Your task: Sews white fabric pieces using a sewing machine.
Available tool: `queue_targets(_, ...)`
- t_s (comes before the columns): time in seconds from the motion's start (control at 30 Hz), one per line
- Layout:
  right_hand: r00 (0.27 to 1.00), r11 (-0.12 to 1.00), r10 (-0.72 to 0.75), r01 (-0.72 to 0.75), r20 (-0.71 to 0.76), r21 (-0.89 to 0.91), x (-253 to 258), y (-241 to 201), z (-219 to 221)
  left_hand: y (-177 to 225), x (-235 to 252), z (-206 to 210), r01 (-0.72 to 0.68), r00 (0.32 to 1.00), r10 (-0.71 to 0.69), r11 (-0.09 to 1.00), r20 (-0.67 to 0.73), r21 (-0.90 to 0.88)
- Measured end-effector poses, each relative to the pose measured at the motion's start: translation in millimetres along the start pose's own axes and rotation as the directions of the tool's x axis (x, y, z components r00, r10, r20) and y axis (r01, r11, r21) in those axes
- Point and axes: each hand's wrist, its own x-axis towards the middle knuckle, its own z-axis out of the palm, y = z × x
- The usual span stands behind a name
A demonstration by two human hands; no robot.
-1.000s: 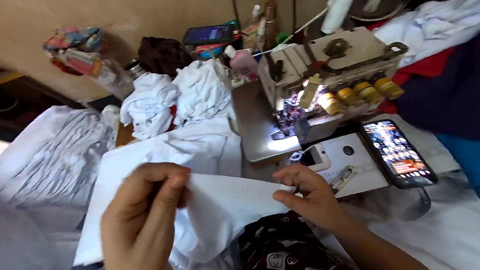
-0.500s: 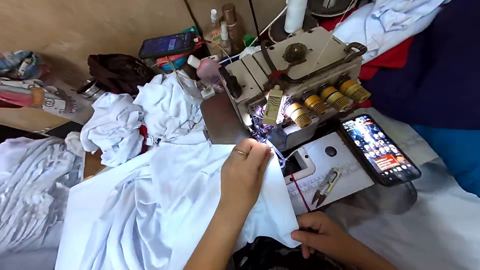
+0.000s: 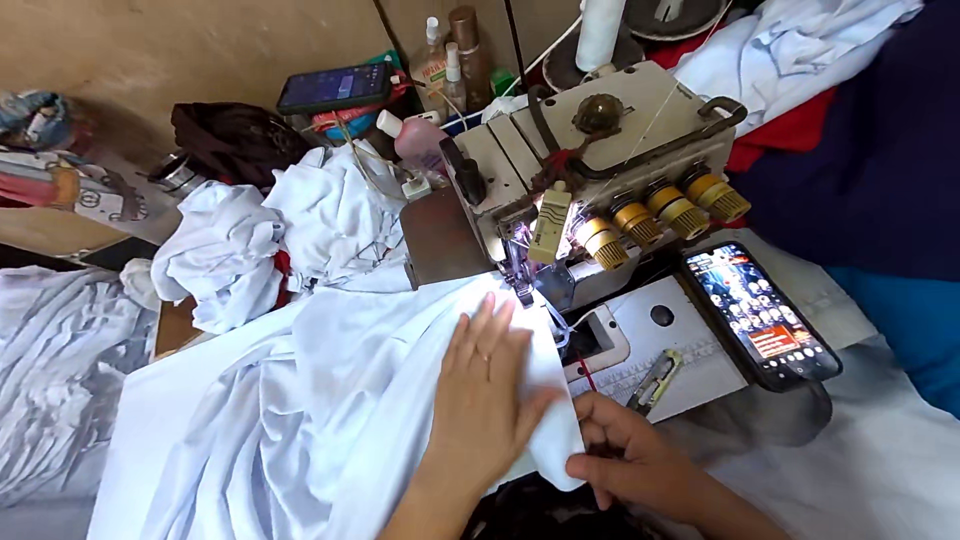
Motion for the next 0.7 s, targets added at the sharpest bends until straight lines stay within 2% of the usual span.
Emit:
queue_targets(0.07, 0.996, 0.999, -0.028, 0.031, -0.085, 0.022, 9.8, -0.7, 3.9, 6.6, -18.7, 3.5, -0.096, 0.995, 0.098, 0.988, 0.012, -0.122)
queue_targets(0.1, 0.990, 0.999, -0.042, 0.044, -0.136, 0.012, 15.6, -2.2, 4.6, 7.7, -26.1, 8.2, -0.132, 0.991, 0.135, 0.985, 0.024, -0.114)
queue_targets(0.2, 0.968, 0.993, -0.108, 0.093, -0.226, -0.078, 37.3, -11.2, 0.5, -3.3, -27.2, 19.8, -0.185, 0.982, 0.188, 0.979, -0.030, 0.091)
queue_targets(0.23, 0.960, 0.984, -0.145, 0.115, -0.238, -0.133, 45.1, -14.7, -2.0, -8.4, -20.6, 18.6, -0.194, 0.976, 0.201, 0.977, -0.081, 0.088)
queue_targets(0.27, 0.952, 0.970, -0.192, 0.146, -0.240, -0.196, 52.2, -17.6, -4.8, -12.8, -12.4, 13.9, -0.209, 0.971, 0.211, 0.977, -0.112, 0.031)
queue_targets(0.33, 0.923, 0.912, -0.310, 0.220, -0.229, -0.347, 64.5, -20.3, -10.1, -22.8, 3.9, -0.6, -0.232, 0.972, 0.225, 0.965, -0.070, -0.121)
queue_targets(0.4, 0.896, 0.835, -0.401, 0.272, -0.192, -0.479, 73.5, -19.1, -14.1, -35.7, 18.8, -11.2, -0.204, 0.978, 0.209, 0.962, 0.005, -0.181)
queue_targets(0.47, 0.888, 0.787, -0.431, 0.283, -0.162, -0.548, 76.8, -16.4, -16.0, -50.5, 31.4, -14.5, -0.155, 0.985, 0.166, 0.974, 0.050, -0.167)
queue_targets(0.6, 0.913, 0.794, -0.383, 0.248, -0.139, -0.556, 70.4, -13.5, -14.0, -70.0, 54.0, -17.1, -0.136, 0.989, 0.140, 0.986, 0.036, -0.091)
queue_targets(0.7, 0.925, 0.794, -0.366, 0.252, -0.105, -0.554, 62.9, -13.9, -9.2, -69.6, 63.8, -18.3, -0.014, 1.000, 0.015, 0.999, 0.023, -0.049)
